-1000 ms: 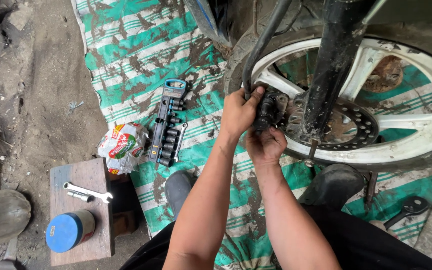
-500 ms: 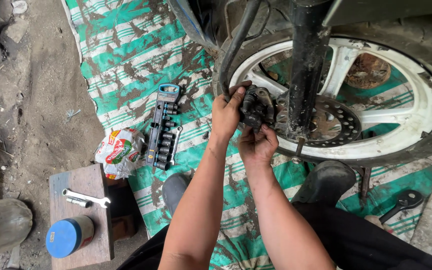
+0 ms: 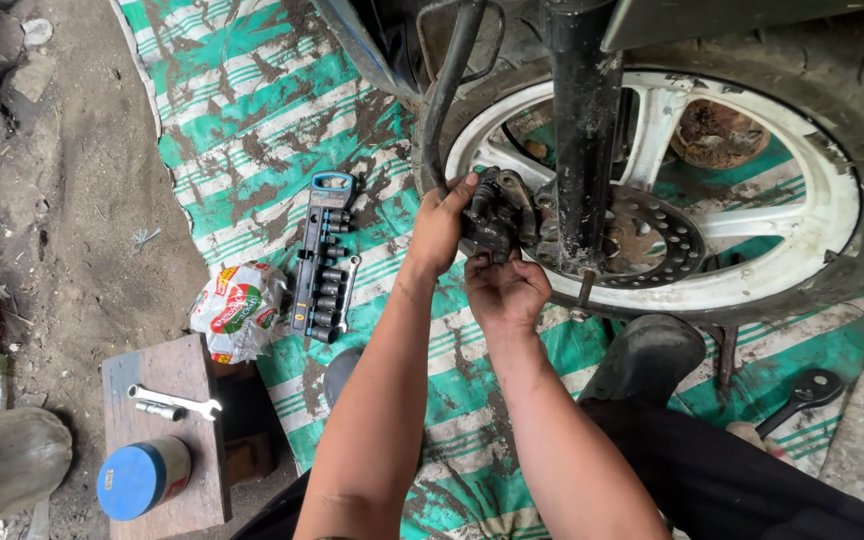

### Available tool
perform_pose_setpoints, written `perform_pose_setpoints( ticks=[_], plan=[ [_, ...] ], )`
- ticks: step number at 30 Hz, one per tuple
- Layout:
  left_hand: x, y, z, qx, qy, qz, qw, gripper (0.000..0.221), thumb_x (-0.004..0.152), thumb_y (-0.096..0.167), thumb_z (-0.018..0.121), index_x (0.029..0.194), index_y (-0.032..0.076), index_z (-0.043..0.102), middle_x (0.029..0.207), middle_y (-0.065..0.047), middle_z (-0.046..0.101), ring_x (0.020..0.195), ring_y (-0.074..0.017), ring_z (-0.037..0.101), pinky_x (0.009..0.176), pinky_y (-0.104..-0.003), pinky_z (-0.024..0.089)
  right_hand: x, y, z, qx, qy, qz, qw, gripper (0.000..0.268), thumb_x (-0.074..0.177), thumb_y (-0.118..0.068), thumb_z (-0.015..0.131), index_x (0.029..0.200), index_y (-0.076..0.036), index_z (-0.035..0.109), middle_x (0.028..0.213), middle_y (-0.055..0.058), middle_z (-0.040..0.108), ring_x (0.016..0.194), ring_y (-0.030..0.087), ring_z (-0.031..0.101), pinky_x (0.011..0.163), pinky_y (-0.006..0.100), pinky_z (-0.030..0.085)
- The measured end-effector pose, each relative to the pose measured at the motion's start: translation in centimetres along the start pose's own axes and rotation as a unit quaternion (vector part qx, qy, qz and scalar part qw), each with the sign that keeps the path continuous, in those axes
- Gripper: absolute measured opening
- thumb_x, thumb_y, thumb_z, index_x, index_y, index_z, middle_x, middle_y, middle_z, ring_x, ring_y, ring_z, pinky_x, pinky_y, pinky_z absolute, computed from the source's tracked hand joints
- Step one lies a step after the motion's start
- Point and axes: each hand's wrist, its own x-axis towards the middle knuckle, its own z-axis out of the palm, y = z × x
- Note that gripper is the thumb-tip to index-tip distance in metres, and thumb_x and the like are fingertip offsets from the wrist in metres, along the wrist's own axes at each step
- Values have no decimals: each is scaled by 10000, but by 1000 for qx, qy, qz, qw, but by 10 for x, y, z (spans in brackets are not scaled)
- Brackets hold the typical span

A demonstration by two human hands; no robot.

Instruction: Repairing the front brake caliper of a motorcycle using hand tools

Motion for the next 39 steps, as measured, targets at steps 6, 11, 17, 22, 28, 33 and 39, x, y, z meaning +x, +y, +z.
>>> perform_pose_setpoints(
  ticks=[6, 11, 17, 22, 28, 33, 39],
  plan=[
    [-29, 46, 8, 100, 7, -124, 987, 779, 906, 762, 676, 1229, 76, 854, 1280, -282, 790, 1370, -465, 676, 1190, -573, 479, -25, 3, 25, -50, -47, 11, 998, 343, 690, -183, 619, 980, -172, 803, 1106, -42, 760, 1136, 219, 616, 917, 361, 470],
    [-33, 48, 17, 59, 19, -132, 989, 803, 933, 720, 679, 1314, 26, 815, 1368, -327, 746, 1431, -501, 629, 1208, -575, 465, -19, 3, 17, -30, -34, 5, 999, 302, 674, -178, 598, 922, -144, 765, 973, -32, 697, 1116, 249, 596, 925, 405, 458],
    [-16, 22, 16, -40, 41, -134, 989, 782, 916, 649, 792, 1200, -79, 778, 1071, -290, 766, 1069, -382, 788, 908, -532, 667, -31, -14, 0, -11, 121, -48, 991, 569, 672, -105, 606, 1217, -31, 753, 1158, 109, 733, 1141, 317, 665, 970, 389, 584],
    [-42, 55, 20, 63, 24, -134, 989, 850, 921, 762, 684, 1227, -18, 827, 1255, -300, 786, 1307, -459, 711, 1119, -593, 547, -76, -20, -20, -390, 170, 54, 903, 351, 765, -173, 599, 1068, -169, 776, 948, 31, 757, 775, 254, 678, 640, 385, 566],
    [-18, 36, 12, -84, -4, -171, 982, 740, 979, 568, 766, 1254, -118, 727, 1032, -328, 779, 916, -434, 826, 765, -560, 707, -98, -63, 22, -921, -220, 253, 199, 339, 838, -324, 730, 1126, -205, 863, 1038, 58, 852, 1022, 322, 828, 829, 492, 692],
    [-25, 22, 9, 8, 21, -115, 993, 793, 1005, 636, 611, 1201, -113, 782, 1067, -288, 802, 979, -353, 790, 867, -454, 647, -189, -120, 157, -897, -319, 305, -29, 308, 779, -321, 759, 1031, -152, 810, 964, 107, 810, 876, 378, 775, 746, 524, 641],
    [-9, 23, 7, 174, 19, -35, 984, 992, 954, 786, 433, 1034, -147, 759, 955, -259, 793, 891, -349, 768, 890, -446, 609, -261, -199, 238, -899, -253, 348, -88, 464, 966, -421, 841, 1365, -290, 642, 1369, -77, 713, 1123, 232, 801, 990, 443, 680]
  ],
)
